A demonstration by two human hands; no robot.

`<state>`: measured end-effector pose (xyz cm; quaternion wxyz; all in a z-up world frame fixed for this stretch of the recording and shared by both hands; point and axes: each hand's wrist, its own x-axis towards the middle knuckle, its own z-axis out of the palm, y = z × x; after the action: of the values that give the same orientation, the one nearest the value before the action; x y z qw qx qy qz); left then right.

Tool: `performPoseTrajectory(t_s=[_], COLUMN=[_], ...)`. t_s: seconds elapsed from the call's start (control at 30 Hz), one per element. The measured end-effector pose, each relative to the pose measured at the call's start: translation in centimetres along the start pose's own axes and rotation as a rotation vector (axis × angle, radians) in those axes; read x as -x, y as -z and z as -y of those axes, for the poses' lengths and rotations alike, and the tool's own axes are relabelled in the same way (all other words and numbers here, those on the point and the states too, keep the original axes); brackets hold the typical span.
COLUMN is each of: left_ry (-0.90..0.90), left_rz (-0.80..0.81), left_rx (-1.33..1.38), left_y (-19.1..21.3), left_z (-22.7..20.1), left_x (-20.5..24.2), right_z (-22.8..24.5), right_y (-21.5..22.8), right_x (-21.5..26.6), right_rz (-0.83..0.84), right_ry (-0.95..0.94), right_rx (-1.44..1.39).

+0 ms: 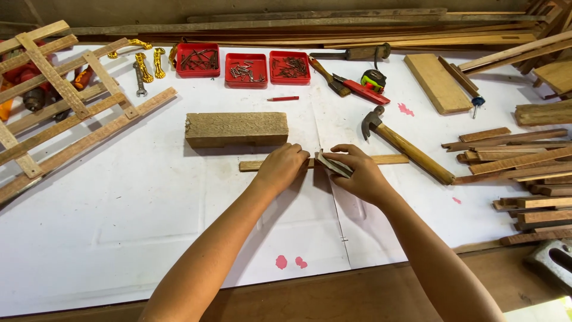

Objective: The recorder is assembling a small wooden frame using a hammer and nails, and later uses sandpaper to smooth a piece of wood.

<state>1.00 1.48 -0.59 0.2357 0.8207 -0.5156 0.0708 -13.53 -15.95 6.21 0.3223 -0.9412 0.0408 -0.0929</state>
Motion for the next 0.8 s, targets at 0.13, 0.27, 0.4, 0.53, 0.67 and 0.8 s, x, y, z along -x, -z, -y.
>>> performPoseTrajectory(t_s=[0.13,0.27,0.4,0.53,0.67,0.8], left_ry=[-0.078,-0.157,-0.074,0.080,0.158,0.196], left_rz=[0.041,-0.040,-0.023,-0.011,-0.151,-0.113], left_rx=[-0.087,-0.115,0.051,0.211,0.207,0.350], left_y=[-0.2,-0.8,2.0,4.3,5.3,5.9], left_z=[0.3,1.7,2.7,4.5,5.5,5.1], left_x=[0.2,1.3,2.8,4.6,6.1,6.3], right_z=[-0.5,0.6,2.6,3.8,4.5,5.2], right_y=[-0.6,-0.6,-0.9,-2.3,-3.6,-4.4], right_x=[0.0,-0.7,-1.8,-2.7,-3.8,-4.2], right_rz=[-0.010,-0.010,0.042,0.092,0.115,0.074], right_ry=[0.008,-0.009,-0.029,-0.006,0.029,0.085], right_rx=[0.003,-0.034,-0.128,-0.163,-0.168,-0.060])
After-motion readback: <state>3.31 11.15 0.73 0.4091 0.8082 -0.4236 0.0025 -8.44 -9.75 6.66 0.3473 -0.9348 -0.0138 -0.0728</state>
